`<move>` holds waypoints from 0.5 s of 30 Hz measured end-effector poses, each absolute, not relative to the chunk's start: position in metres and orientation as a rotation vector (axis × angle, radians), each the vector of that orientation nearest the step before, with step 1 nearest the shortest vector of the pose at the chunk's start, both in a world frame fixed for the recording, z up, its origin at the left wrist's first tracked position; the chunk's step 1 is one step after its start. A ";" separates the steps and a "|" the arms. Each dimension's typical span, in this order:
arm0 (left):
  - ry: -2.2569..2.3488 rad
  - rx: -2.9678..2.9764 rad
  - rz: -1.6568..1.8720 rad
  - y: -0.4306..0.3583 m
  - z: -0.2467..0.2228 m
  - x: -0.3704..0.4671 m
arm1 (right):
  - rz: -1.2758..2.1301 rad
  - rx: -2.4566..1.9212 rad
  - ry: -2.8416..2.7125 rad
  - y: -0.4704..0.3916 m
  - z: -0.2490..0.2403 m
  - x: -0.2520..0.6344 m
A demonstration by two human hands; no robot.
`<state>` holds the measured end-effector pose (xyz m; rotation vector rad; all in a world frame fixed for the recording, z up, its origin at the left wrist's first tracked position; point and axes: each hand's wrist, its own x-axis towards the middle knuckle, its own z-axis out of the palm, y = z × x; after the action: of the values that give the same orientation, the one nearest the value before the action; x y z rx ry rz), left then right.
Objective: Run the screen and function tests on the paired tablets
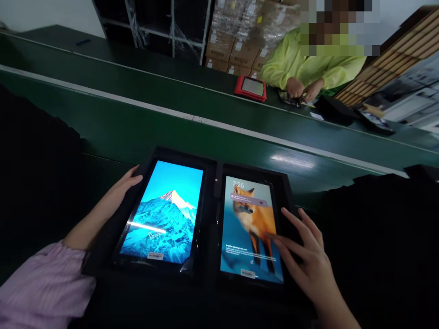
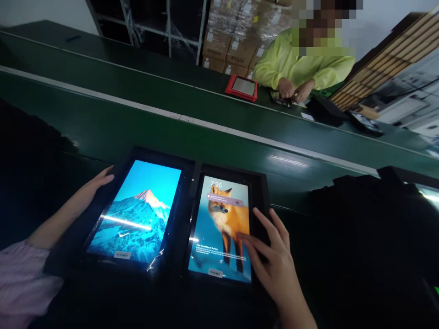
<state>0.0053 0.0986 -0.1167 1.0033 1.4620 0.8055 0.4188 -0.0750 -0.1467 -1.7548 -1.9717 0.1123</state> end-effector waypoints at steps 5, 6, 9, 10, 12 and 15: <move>1.482 0.909 0.782 0.072 -0.129 -0.016 | 0.186 -1.980 -1.493 -0.078 -0.147 0.416; 1.489 0.904 0.766 0.065 -0.131 -0.021 | 0.269 -2.018 -1.339 -0.083 -0.145 0.413; 1.519 0.839 0.744 0.044 -0.134 -0.029 | 0.612 -2.138 -0.904 -0.100 -0.138 0.403; 1.528 0.808 0.758 0.040 -0.134 -0.029 | 0.691 -2.182 -0.814 -0.104 -0.136 0.400; 1.553 0.759 0.811 0.037 -0.134 -0.025 | 0.710 -2.279 -0.750 -0.108 -0.134 0.398; 1.552 0.736 0.876 0.045 -0.133 -0.013 | 0.516 -2.325 -0.925 -0.102 -0.139 0.404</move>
<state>-0.0129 0.0450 -0.1328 0.7358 1.5525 0.8760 0.4036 -0.1022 -0.1391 -2.3253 -0.9247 0.5159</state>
